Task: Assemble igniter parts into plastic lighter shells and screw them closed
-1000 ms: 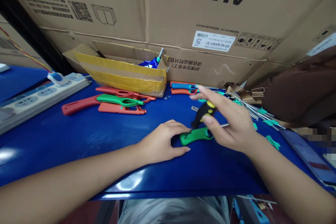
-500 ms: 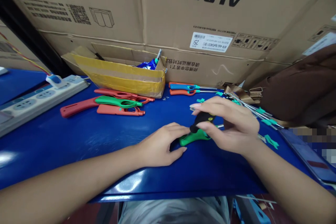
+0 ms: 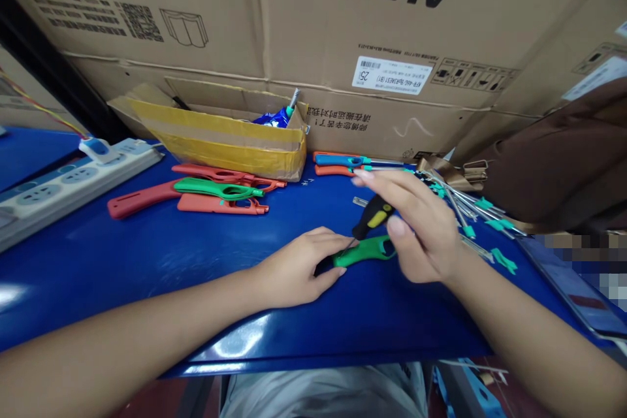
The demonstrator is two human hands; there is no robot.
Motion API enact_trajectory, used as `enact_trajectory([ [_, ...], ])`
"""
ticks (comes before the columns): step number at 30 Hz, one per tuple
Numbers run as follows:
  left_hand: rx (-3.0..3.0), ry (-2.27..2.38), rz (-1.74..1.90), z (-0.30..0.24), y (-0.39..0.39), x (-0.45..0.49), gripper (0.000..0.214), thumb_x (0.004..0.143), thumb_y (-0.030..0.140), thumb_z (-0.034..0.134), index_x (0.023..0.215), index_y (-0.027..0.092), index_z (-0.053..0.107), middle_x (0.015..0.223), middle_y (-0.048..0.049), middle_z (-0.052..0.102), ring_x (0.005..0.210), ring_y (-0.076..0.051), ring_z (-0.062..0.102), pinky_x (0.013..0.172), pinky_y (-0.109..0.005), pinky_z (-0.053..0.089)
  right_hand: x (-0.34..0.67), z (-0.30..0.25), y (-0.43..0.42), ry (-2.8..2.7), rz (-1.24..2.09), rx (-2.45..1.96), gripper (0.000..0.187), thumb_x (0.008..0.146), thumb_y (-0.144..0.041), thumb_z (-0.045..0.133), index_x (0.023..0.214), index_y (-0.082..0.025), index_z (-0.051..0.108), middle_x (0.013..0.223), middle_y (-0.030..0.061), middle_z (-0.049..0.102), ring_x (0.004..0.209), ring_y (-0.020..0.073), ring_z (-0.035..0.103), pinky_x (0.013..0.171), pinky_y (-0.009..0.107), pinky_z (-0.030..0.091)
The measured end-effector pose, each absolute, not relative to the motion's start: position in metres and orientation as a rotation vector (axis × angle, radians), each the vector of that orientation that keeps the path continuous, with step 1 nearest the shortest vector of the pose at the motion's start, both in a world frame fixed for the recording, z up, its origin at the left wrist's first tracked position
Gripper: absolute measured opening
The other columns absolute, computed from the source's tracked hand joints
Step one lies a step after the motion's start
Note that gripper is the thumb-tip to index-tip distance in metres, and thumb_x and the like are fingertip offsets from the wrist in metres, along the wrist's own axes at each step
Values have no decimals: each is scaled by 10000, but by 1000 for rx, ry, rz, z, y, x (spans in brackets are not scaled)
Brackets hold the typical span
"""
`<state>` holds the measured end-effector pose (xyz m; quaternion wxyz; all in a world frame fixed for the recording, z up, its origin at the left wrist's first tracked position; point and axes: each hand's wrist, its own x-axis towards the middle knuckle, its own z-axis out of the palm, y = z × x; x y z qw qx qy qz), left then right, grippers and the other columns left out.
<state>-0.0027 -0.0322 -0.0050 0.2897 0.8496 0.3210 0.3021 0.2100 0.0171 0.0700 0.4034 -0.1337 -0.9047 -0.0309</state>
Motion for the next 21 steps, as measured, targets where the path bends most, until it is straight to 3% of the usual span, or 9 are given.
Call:
enact_trajectory([
  [2, 2264, 851, 811, -4, -32, -2, 434, 913, 125, 622, 1343, 173, 596, 1239, -97, 698, 1137, -236, 621, 1032, -396, 498, 212, 76, 17, -2374, 142, -388, 440, 1032, -217, 419, 1464, -207, 499, 1254, 125, 678, 1058, 218, 667, 848, 366, 574],
  [6, 2276, 857, 818, -5, -32, -3, 401, 909, 122, 625, 1306, 176, 621, 1238, -97, 703, 1131, -239, 625, 1022, -400, 502, 213, 79, 17, -2306, -31, -361, 295, 920, -362, 708, 1173, -213, 687, 853, 47, 710, 745, 175, 658, 681, 289, 547],
  [8, 2273, 864, 821, -5, -32, -3, 411, 908, 124, 628, 1316, 168, 614, 1244, -102, 701, 1132, -242, 624, 1018, -400, 505, 213, 77, 15, -2311, -86, -405, 391, 957, -406, 650, 1294, -209, 632, 966, 82, 732, 768, 184, 670, 694, 300, 555],
  [10, 2266, 861, 820, -6, -32, -3, 429, 910, 130, 630, 1336, 169, 601, 1252, -102, 699, 1140, -243, 622, 1025, -403, 502, 213, 76, 13, -2360, 114, -466, 456, 1047, -339, 464, 1485, -212, 466, 1189, 121, 708, 821, 175, 691, 721, 306, 572],
  [12, 2266, 860, 819, -5, -32, -3, 421, 909, 131, 631, 1326, 177, 610, 1254, -99, 699, 1145, -242, 621, 1031, -405, 500, 212, 76, 12, -2368, 293, -493, 448, 1055, -283, 430, 1498, -223, 448, 1210, 109, 705, 811, 157, 698, 700, 287, 576],
  [16, 2266, 860, 811, -4, -32, -3, 395, 908, 129, 629, 1299, 182, 631, 1239, -96, 708, 1146, -243, 627, 1025, -406, 505, 215, 77, 12, -2272, -138, -415, 343, 895, -405, 740, 1176, -215, 685, 846, 43, 748, 709, 172, 694, 666, 270, 557],
  [18, 2261, 857, 813, -4, -32, -3, 395, 914, 140, 627, 1306, 186, 628, 1248, -98, 707, 1156, -246, 626, 1025, -411, 508, 216, 77, 12, -2277, -198, -368, 410, 946, -446, 662, 1267, -191, 648, 941, 81, 769, 755, 189, 714, 694, 289, 568],
  [21, 2258, 862, 821, -5, -32, -3, 424, 915, 153, 632, 1337, 187, 612, 1278, -111, 696, 1170, -254, 625, 1034, -431, 507, 215, 78, 12, -2352, 199, -420, 430, 1070, -324, 397, 1469, -193, 491, 1194, 113, 734, 790, 163, 723, 693, 296, 587],
])
